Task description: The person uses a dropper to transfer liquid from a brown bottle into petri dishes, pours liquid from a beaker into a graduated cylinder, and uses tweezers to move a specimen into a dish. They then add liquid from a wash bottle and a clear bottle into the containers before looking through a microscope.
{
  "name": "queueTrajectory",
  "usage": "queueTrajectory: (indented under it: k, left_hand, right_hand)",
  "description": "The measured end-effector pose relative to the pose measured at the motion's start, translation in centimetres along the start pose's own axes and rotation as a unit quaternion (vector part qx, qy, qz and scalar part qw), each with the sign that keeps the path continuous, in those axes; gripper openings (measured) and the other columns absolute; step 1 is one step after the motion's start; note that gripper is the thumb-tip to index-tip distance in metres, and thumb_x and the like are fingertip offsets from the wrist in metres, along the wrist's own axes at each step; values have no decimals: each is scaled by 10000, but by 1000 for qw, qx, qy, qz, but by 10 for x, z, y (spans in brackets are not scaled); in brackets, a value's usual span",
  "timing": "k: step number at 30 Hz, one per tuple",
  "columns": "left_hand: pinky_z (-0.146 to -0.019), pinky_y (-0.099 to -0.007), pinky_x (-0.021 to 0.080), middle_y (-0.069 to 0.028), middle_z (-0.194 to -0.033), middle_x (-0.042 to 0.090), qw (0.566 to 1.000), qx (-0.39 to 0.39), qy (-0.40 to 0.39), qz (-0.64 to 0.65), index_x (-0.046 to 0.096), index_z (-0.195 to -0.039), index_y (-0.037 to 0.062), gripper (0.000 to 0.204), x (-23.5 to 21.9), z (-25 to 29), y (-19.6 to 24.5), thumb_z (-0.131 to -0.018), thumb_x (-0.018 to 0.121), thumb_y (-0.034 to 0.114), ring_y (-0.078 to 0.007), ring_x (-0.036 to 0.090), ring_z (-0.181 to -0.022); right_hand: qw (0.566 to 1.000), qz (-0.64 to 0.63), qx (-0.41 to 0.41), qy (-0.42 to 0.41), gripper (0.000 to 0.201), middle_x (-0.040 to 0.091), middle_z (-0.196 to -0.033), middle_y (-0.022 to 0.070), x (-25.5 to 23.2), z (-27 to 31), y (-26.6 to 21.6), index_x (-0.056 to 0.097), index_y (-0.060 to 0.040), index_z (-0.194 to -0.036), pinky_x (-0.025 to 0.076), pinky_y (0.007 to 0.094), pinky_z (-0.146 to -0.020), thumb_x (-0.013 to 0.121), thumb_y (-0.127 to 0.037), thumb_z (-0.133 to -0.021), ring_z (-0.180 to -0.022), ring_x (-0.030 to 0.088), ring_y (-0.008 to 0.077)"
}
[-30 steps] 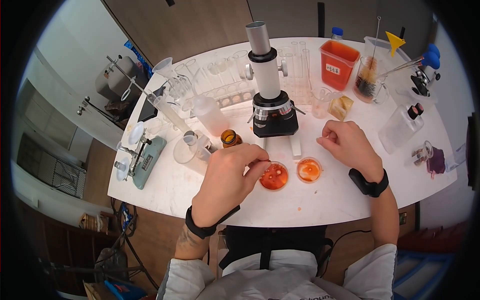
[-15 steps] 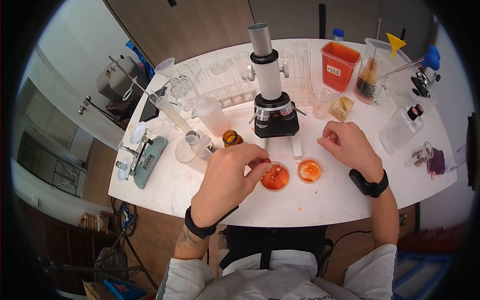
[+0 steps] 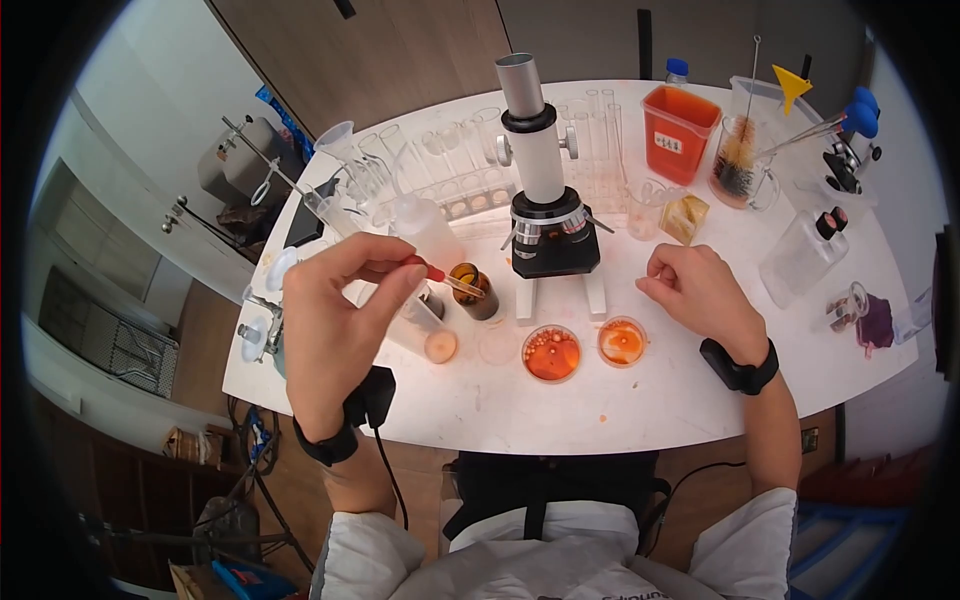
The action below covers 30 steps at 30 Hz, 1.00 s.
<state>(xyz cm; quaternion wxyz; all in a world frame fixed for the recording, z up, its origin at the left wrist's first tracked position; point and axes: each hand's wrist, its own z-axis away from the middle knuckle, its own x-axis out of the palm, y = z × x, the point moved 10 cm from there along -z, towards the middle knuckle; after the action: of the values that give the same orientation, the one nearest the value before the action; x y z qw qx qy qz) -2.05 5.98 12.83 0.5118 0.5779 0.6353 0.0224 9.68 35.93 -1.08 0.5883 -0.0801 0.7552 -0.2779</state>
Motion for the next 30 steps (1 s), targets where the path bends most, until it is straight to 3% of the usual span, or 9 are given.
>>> queueTrajectory:
  k: [19, 25, 30]
  left_hand:
    - [-719, -283, 550, -105, -817, 779, 997, -33, 18, -64, 766, -945, -28, 94, 5, -19, -43, -897, 789, 49, -170, 758, -761]
    - [-786, -272, 555, -76, -878, 769, 995, -45, -6, -92, 750, -985, -53, 97, 8, -17, -41, -918, 768, 15, -124, 707, -808]
    - [-761, -274, 572, -111, -865, 797, 997, 19, 64, -35, 771, -961, -41, 113, -2, -8, -16, -883, 803, 34, -170, 768, -801]
  right_hand:
    - [1000, 2, 2, -1, 242, 722, -753, 142, 1, -1, 1, 715, -22, -878, 543, 429, -657, 777, -255, -906, -715, 705, 320]
    - [1000, 0, 6, -4, 241, 725, -760, 138, 2, -1, 2, 715, -21, -881, 544, 427, -658, 782, -251, -901, -716, 709, 319]
    - [1000, -4, 4, 0, 240, 727, -762, 135, 1, -1, 0, 715, -20, -886, 544, 427, -660, 782, -250, -900, -716, 710, 317]
